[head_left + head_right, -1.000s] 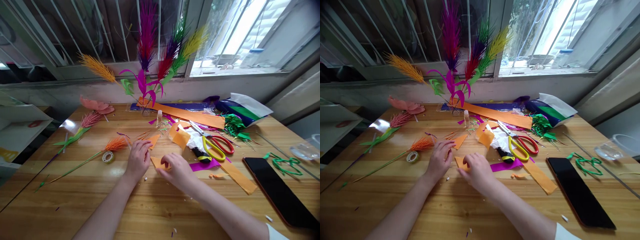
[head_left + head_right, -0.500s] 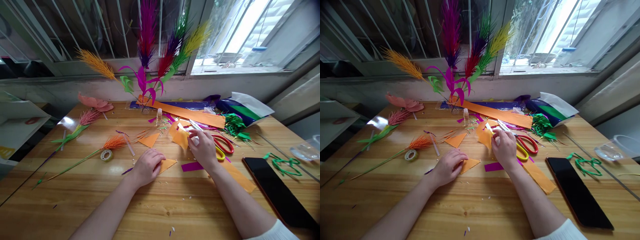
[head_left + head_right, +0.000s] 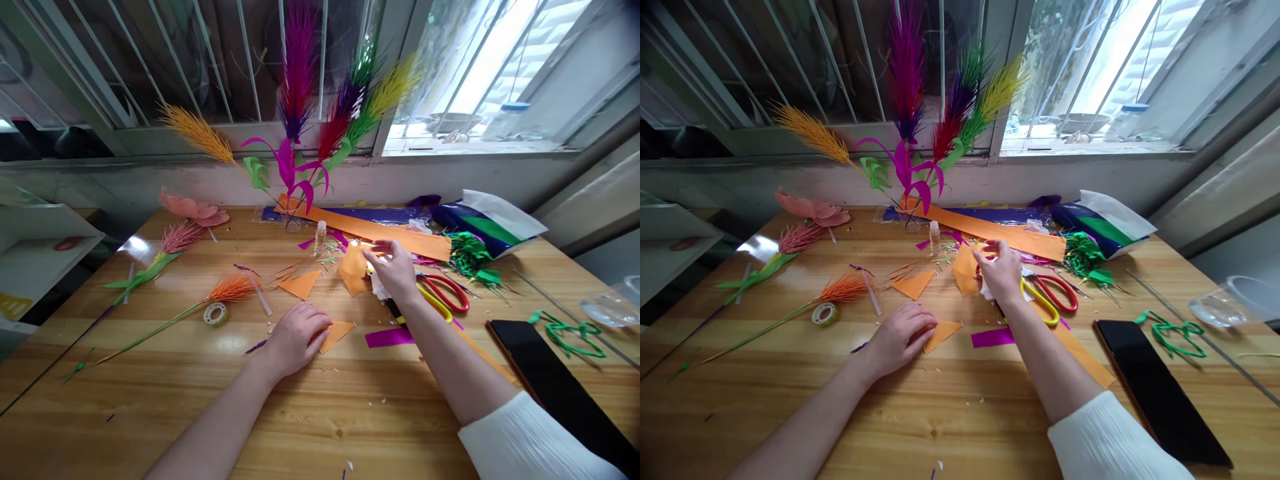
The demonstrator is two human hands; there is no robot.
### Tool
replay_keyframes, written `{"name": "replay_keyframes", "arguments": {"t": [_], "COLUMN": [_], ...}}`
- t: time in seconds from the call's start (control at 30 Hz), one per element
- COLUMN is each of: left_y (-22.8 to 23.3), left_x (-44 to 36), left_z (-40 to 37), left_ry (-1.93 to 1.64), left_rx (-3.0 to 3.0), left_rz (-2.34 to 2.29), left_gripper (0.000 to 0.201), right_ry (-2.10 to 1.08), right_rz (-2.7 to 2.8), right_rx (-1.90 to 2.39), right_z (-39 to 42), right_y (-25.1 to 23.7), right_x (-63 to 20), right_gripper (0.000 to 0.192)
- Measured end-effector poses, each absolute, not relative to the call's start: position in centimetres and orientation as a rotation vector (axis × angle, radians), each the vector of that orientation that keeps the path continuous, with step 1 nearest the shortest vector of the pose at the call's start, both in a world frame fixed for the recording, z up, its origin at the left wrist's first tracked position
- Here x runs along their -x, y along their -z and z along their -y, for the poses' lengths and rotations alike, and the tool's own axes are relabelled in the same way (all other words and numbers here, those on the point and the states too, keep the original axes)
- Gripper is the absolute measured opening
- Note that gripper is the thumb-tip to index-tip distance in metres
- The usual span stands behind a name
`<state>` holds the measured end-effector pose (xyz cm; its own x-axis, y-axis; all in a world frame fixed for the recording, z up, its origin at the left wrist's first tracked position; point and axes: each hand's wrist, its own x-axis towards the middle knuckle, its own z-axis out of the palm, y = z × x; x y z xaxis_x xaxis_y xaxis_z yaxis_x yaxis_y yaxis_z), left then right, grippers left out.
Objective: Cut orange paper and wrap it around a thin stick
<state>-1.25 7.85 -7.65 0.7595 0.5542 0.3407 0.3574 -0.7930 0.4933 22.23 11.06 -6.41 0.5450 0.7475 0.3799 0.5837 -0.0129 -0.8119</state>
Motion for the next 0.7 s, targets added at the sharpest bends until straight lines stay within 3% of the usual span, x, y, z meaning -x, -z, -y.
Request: {"name": "replay_keyframes", "arguments": {"t": [0.2, 0.3, 0.33, 0.43, 0.6, 0.7], "left_y": [7.9, 7.9, 7.9, 7.8, 7.7, 6.9], "left_x": [1.7, 1.6, 1.6, 1.3, 0.8, -0.2], "left_z": [-8.3, -8.3, -8.3, -8.3, -8.1, -7.9], "left_ry": [-0.763, -0.806, -0.824, -0.861, -0.866, -0.851], "left_rx": [-2.525, -2.504, -2.494, -2.467, -2.394, -2.297], "left_rz": [-0.739, -0.746, -0.753, -0.786, -0.880, -0.938], "left_gripper": [0.017, 0.016, 0.016, 0.016, 0.017, 0.022], "right_ry": [-0.101, -0.015, 0.025, 0.062, -0.148, -0.111], "right_rz": [1.531, 1.925, 1.956, 1.702, 0.889, 0.925], "right_rx": [1.681, 1.674, 1.668, 1.635, 1.480, 1.434], "right_z": [-6.5, -4.4, -4.1, -4.1, -4.4, -3.6], "right_y": [5.2, 5.6, 6.0, 7.5, 8.7, 8.7], "right_x": [-24.4, -25.4, -25.7, -26.6, -27.0, -26.6], "right_gripper": [0.026, 0.044, 0.042, 0.020, 0.022, 0.021]}}
